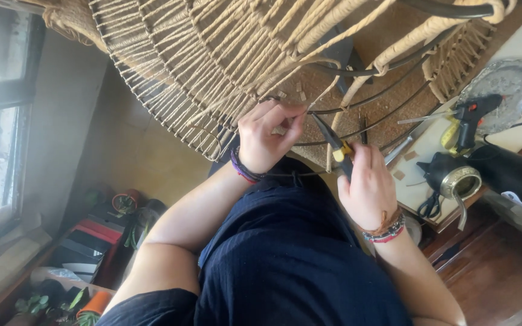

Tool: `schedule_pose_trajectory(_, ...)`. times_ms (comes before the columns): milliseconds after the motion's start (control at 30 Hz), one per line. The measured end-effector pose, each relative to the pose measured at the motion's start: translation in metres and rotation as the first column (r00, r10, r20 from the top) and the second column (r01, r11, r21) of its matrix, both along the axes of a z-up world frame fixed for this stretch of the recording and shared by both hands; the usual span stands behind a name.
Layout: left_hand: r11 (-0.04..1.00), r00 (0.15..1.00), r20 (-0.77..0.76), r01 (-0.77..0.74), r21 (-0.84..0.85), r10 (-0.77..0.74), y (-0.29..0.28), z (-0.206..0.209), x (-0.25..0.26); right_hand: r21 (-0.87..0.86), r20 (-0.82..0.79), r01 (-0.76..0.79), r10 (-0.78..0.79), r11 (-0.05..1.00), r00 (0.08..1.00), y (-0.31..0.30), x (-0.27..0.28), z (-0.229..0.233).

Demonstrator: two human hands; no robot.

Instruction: The person is weaving rope around a metal frame to construct a wicker furniture piece, using a hot glue gun to secure the rope and scissors to cut it.

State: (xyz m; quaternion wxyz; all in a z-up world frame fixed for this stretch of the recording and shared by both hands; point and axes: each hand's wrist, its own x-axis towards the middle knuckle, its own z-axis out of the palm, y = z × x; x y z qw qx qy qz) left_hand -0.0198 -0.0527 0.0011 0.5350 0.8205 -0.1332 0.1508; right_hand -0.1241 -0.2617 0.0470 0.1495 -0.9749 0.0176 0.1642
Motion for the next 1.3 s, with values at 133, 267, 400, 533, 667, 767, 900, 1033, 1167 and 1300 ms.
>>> schedule_pose_trajectory(133, 0.999, 1.000, 0.017, -0.007, -0.031, 0.008, -0.002, 0.002, 0.001, -0.052, 0.010, -0.038, 0.039, 0.998, 0.999, -0.002, -0.003, -0.008)
schedule_pose_trajectory(267, 0.999, 0.999, 0.045, -0.009, -0.037, 0.011, -0.003, 0.003, 0.003, -0.043, -0.005, -0.015, 0.015, 0.999, 1.000, 0.003, 0.001, -0.003)
schedule_pose_trajectory(400, 1.000, 0.996, 0.088, -0.007, -0.013, 0.008, -0.002, 0.000, 0.003, -0.089, -0.019, -0.022, 0.021, 0.996, 1.000, 0.003, -0.001, -0.003)
schedule_pose_trajectory(533, 0.999, 0.991, 0.134, 0.024, 0.041, -0.029, 0.002, -0.004, 0.004, -0.151, -0.023, -0.037, 0.034, 0.988, 0.999, 0.000, -0.006, -0.008)
schedule_pose_trajectory(667, 0.999, 0.996, 0.079, 0.046, -0.017, -0.045, 0.004, 0.002, 0.006, -0.204, -0.022, -0.071, 0.068, 0.976, 0.997, -0.012, -0.012, -0.012)
schedule_pose_trajectory(767, 0.996, 0.998, 0.020, 0.053, -0.070, -0.051, 0.003, 0.008, 0.008, -0.133, -0.050, -0.063, 0.057, 0.989, 0.997, -0.024, -0.013, -0.010)
schedule_pose_trajectory(900, 0.968, 0.933, -0.314, 0.104, -0.229, -0.175, 0.012, 0.008, 0.008, 0.546, -0.327, 0.203, -0.017, 0.813, 0.945, -0.007, 0.030, 0.032)
schedule_pose_trajectory(1033, 0.943, 0.883, -0.417, 0.078, -0.323, -0.216, 0.021, 0.015, 0.012, 0.722, -0.526, 0.369, 0.118, 0.585, 0.842, 0.001, 0.058, 0.046)
schedule_pose_trajectory(1167, 0.923, 0.822, -0.499, 0.078, -0.378, -0.274, 0.025, 0.017, 0.013, 0.746, -0.642, 0.525, 0.233, 0.410, 0.730, -0.005, 0.058, 0.026)
schedule_pose_trajectory(1300, 0.924, 0.788, -0.554, 0.047, -0.379, -0.268, 0.025, 0.016, 0.012, 0.757, -0.573, 0.423, 0.196, 0.498, 0.796, -0.001, 0.071, 0.024)
